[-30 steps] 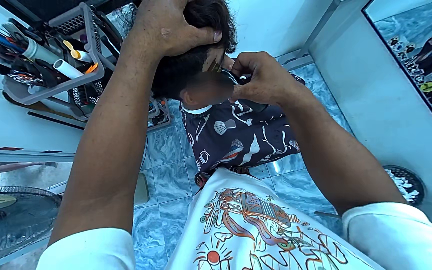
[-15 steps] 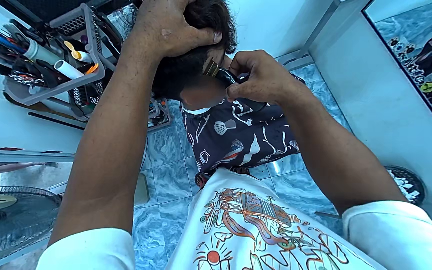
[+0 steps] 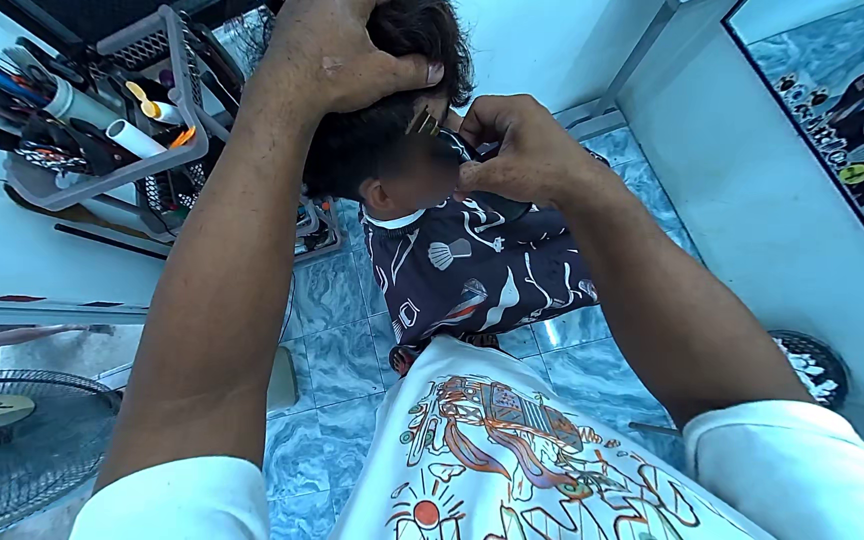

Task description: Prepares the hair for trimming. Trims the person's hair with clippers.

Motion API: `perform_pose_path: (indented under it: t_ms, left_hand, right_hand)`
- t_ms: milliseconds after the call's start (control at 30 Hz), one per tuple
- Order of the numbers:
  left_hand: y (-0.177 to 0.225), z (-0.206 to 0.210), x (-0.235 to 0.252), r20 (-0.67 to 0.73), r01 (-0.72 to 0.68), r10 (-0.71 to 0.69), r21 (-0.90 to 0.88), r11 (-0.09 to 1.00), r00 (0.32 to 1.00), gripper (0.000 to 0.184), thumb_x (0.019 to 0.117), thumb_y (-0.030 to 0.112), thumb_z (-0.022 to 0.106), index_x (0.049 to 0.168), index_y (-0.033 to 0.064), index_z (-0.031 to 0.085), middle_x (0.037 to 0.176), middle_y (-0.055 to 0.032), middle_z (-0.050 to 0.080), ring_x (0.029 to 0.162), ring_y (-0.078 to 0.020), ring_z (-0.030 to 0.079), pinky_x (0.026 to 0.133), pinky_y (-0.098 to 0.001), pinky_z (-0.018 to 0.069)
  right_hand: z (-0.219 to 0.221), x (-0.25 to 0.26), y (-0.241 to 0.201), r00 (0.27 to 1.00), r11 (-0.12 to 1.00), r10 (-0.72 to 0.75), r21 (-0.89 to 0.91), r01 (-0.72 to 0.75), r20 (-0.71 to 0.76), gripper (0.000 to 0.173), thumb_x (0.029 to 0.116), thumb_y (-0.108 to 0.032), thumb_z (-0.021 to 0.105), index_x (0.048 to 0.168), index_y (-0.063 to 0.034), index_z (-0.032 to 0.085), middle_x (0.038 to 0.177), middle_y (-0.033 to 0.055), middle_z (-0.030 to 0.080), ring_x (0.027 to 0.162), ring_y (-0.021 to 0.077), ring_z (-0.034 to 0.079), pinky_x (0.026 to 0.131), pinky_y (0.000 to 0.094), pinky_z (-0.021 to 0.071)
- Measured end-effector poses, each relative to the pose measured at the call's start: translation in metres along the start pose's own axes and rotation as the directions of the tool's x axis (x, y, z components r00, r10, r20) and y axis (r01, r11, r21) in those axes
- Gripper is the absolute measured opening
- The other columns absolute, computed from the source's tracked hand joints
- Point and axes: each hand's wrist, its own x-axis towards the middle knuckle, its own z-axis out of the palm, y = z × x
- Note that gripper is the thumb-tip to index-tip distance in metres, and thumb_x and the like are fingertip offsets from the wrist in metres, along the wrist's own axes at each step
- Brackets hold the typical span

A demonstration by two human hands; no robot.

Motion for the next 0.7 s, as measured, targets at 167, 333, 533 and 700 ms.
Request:
perform_pose_path:
  t_ms: [167,333,533,700]
  left_hand:
    - [0.001,-0.0012,-0.0007,0.009,0.021,-0.021,0.004,1.0,1.0,0.071,0.0728,0.081,0.068,0.118,0.0269,0.073,0.116,-0.0001,0.072,0.115,-0.0155,0.066,0.102,-0.0536,0.0495]
    - [0.0004,-0.0004,-0.001,-0.006,0.0,0.0,0.009,1.0,1.0,0.07,0.0734,0.081,0.068,0.117,0.0265,0.073,0.116,-0.0003,0.072,0.115,-0.0154,0.065,0.102,-0.0524,0.0494]
    - [-0.0019,-0.0005,0.0002,-0.005,-0.025,0.025,0.012,1.0,1.0,0.071,0.0752,0.082,0.066,0.123,0.0289,0.072,0.121,0.0015,0.071,0.119,-0.0136,0.064,0.105,-0.051,0.0492]
    - [-0.0032,-0.0013,0.0005,0.01,-0.035,0.035,0.027,0.999,0.999,0.074,0.0767,0.082,0.064,0.126,0.0272,0.07,0.123,-0.001,0.071,0.121,-0.0162,0.064,0.105,-0.0535,0.0484]
  right_hand:
    - [-0.0015,-0.0004,-0.0005,1.0,0.993,0.009,-0.117,-0.005,0.028,0.028,0.0793,-0.021,0.083,0.096,-0.0094,0.064,0.088,0.0024,0.07,0.071,0.0114,0.069,0.064,0.0328,0.0615]
    - [-0.0011,0.0004,0.0022,1.0,0.999,-0.031,-0.024,0.031,-0.005,0.03,0.0801,-0.021,0.083,0.098,-0.007,0.063,0.09,0.0052,0.071,0.072,0.0147,0.072,0.065,0.0344,0.0641]
    - [0.0002,-0.0008,0.0031,1.0,0.999,-0.017,-0.029,0.018,0.002,0.029,0.0807,-0.019,0.084,0.099,-0.007,0.064,0.091,0.0051,0.071,0.072,0.0133,0.072,0.065,0.0327,0.0647]
    - [0.002,0.001,0.0066,0.998,0.999,-0.051,0.013,0.051,-0.023,0.03,0.0811,-0.02,0.082,0.099,-0.0064,0.063,0.091,0.0059,0.07,0.072,0.0143,0.071,0.063,0.0331,0.063]
